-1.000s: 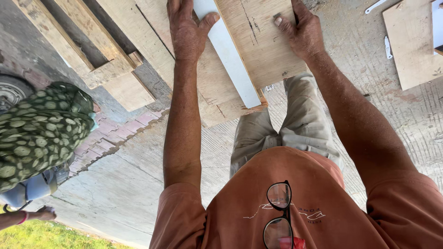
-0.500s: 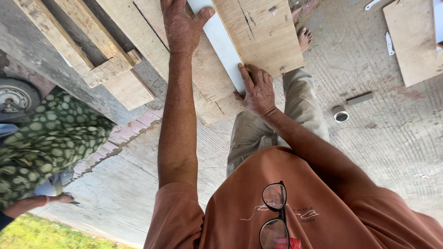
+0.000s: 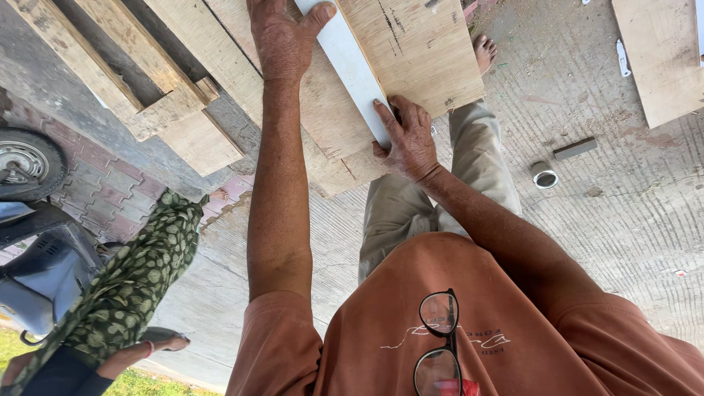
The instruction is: The person walks to a work area, picks up a plywood panel, and places it on a wooden frame. They measure and mark the panel with a tape measure and pencil, then align a straight edge. Using a circular saw, they cut along the marked line and separate the cut piece.
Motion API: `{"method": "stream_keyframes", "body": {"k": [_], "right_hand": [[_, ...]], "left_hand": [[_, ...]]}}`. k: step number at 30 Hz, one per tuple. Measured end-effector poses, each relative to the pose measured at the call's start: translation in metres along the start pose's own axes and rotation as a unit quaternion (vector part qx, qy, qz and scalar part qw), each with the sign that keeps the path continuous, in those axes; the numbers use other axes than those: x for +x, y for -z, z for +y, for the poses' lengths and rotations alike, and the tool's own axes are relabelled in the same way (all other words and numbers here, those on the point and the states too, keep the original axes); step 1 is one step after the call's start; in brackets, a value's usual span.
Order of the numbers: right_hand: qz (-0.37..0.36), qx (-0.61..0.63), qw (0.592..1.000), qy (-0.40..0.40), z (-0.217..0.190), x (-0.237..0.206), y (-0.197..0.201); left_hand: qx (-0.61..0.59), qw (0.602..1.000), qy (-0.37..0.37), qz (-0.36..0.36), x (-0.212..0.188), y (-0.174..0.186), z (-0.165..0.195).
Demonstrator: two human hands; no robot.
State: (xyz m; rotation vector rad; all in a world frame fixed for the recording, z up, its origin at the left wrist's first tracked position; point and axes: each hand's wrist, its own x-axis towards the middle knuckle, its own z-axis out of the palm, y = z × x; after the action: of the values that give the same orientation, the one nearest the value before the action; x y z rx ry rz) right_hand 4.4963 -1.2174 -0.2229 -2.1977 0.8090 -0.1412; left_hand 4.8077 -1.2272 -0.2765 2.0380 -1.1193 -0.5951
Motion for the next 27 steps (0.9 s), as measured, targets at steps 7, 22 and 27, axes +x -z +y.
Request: {"method": "stream_keyframes", "body": {"k": [7,22,27], "right_hand": [[-0.006,0.0,1.0,-0.008,-0.003,0.005,0.005],[-0.004,-0.007,1.0,0.008,-0.008,0.017,0.011],[-0.035,-0.029,0.999,-0.007,-0.007,0.016,0.01]], "left_hand": [[0.019,1.0,-0.011,0.002,0.0,-0.002,-0.003],[0.065,0.997,0.041,-0.001,0.019,0.008,0.044],[0.044,0.999,0.03,-0.007,0.02,0.008,0.048]]}}
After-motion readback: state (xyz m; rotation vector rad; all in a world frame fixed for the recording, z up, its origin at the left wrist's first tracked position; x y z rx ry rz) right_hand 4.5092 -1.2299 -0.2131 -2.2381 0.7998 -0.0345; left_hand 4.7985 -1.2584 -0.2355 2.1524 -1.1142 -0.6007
